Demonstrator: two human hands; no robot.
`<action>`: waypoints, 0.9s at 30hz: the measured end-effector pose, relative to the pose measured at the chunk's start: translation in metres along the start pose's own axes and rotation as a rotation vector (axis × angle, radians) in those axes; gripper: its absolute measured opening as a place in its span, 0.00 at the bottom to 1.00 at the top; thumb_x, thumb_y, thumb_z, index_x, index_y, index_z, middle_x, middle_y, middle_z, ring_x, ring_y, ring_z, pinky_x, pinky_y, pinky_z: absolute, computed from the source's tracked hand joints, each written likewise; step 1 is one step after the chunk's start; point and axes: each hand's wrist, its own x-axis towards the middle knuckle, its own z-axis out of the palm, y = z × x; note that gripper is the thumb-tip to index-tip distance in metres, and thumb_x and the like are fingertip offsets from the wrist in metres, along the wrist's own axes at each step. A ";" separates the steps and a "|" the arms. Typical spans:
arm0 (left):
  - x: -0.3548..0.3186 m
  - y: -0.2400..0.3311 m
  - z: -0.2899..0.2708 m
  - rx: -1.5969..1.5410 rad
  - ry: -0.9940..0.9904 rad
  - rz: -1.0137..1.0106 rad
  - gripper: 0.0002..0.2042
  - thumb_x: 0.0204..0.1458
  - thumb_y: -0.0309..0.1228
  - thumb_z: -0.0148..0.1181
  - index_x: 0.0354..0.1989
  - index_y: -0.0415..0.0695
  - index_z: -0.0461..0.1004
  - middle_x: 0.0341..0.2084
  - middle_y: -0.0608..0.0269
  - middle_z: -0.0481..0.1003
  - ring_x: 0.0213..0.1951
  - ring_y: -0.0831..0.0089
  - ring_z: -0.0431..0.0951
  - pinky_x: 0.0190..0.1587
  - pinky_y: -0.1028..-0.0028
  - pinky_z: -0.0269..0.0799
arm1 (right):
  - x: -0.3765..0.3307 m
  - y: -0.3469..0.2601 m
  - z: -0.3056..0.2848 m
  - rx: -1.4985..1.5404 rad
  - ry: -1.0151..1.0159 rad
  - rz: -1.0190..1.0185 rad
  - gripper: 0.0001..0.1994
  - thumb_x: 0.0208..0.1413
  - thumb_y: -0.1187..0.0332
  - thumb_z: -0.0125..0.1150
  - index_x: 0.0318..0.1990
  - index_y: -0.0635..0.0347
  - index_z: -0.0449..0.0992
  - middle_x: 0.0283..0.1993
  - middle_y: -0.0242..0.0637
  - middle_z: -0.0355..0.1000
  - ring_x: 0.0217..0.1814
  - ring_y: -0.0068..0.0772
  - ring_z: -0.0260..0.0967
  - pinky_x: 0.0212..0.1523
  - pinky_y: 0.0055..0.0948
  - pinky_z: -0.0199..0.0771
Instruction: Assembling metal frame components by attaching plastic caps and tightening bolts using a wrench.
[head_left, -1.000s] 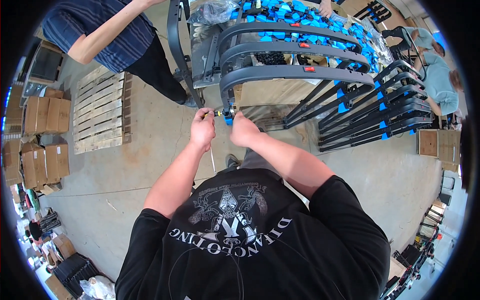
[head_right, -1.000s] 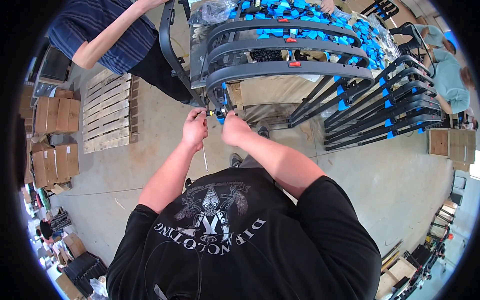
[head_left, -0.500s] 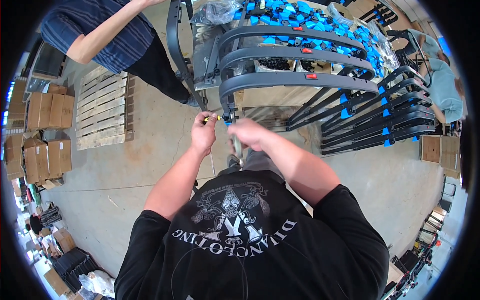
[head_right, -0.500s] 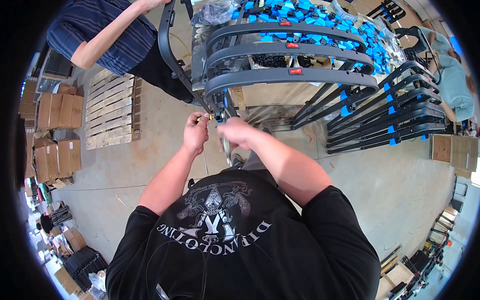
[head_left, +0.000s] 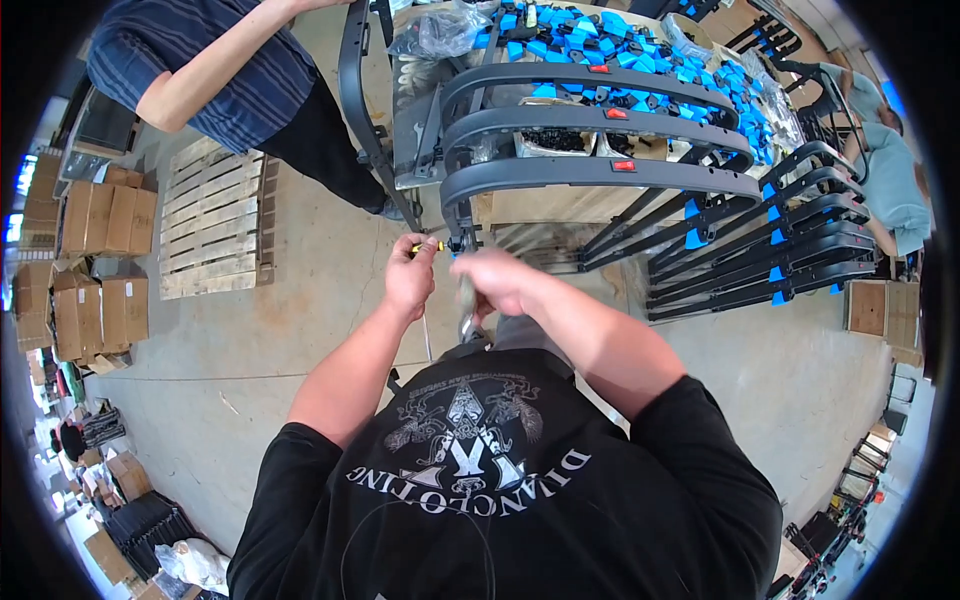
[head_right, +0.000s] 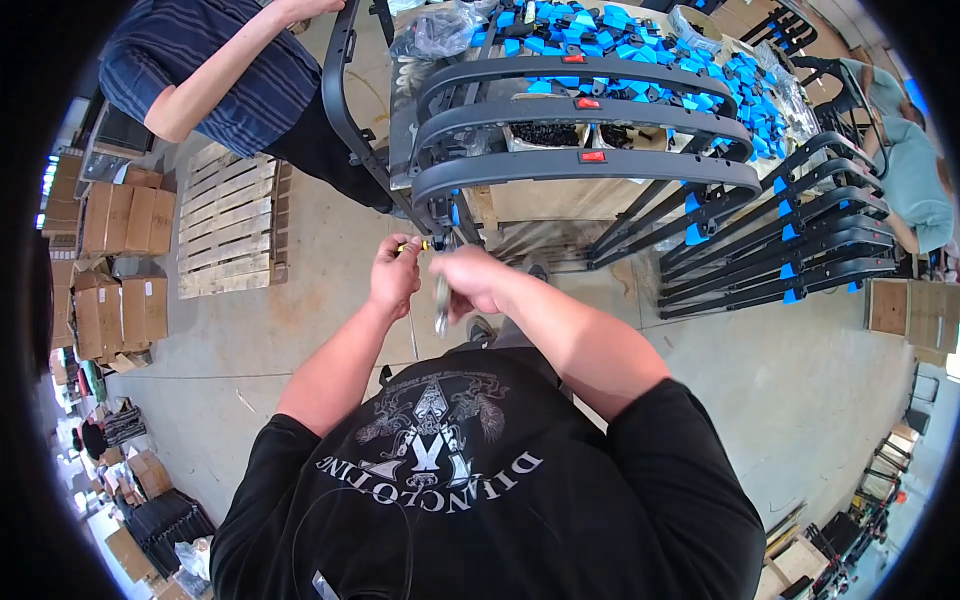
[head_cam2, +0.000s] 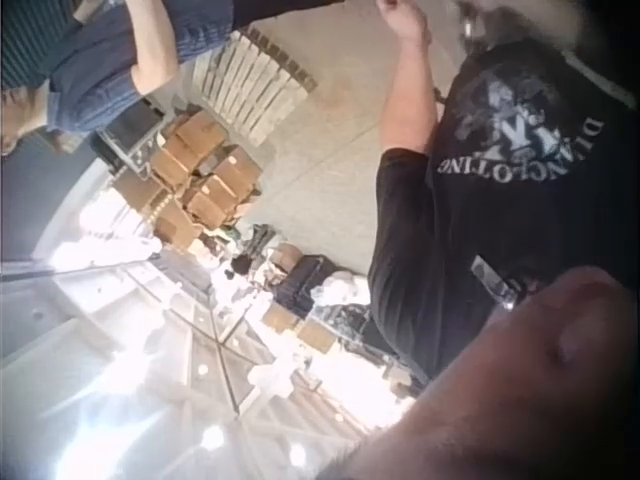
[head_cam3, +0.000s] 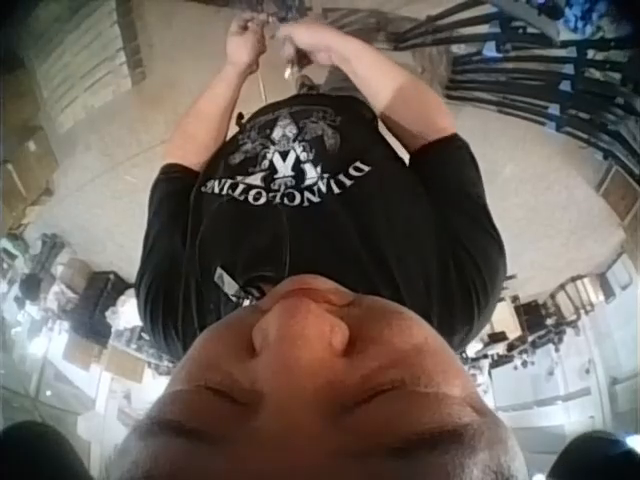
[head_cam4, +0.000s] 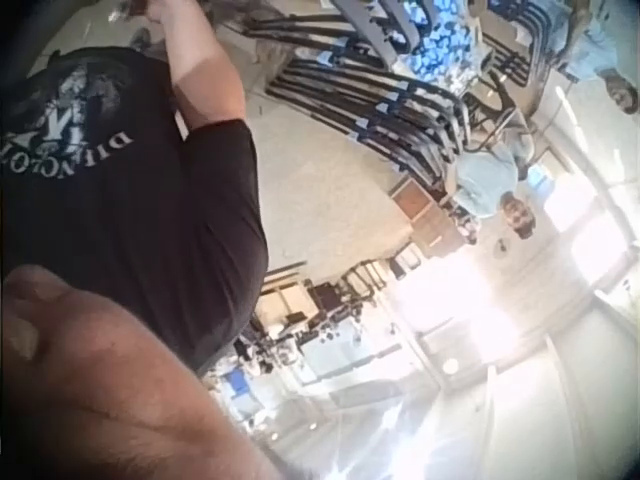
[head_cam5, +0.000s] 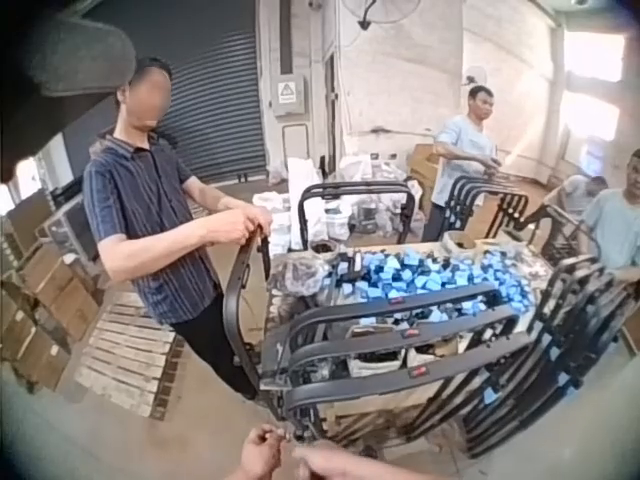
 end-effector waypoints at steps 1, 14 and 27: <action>0.000 -0.001 0.002 0.001 -0.004 -0.002 0.06 0.63 0.34 0.60 0.41 0.50 0.69 0.17 0.77 0.61 0.14 0.86 0.55 0.13 0.79 0.48 | -0.009 -0.003 -0.004 0.084 0.012 -0.015 0.13 0.60 0.63 0.56 0.40 0.68 0.71 0.29 0.45 0.74 0.23 0.48 0.75 0.23 0.46 0.78; 0.009 0.001 0.031 0.059 -0.078 0.037 0.05 0.64 0.34 0.59 0.40 0.50 0.69 0.17 0.76 0.61 0.14 0.87 0.55 0.14 0.80 0.48 | 0.072 0.067 -0.048 -1.120 0.788 -0.521 0.15 0.62 0.66 0.50 0.47 0.71 0.72 0.34 0.49 0.76 0.26 0.49 0.76 0.21 0.52 0.76; 0.001 -0.002 0.000 -0.029 -0.040 0.011 0.06 0.63 0.34 0.59 0.40 0.50 0.68 0.16 0.76 0.60 0.14 0.86 0.55 0.14 0.79 0.48 | -0.005 -0.010 0.000 -0.033 0.056 0.026 0.15 0.61 0.64 0.53 0.43 0.73 0.73 0.36 0.49 0.76 0.29 0.48 0.77 0.26 0.50 0.79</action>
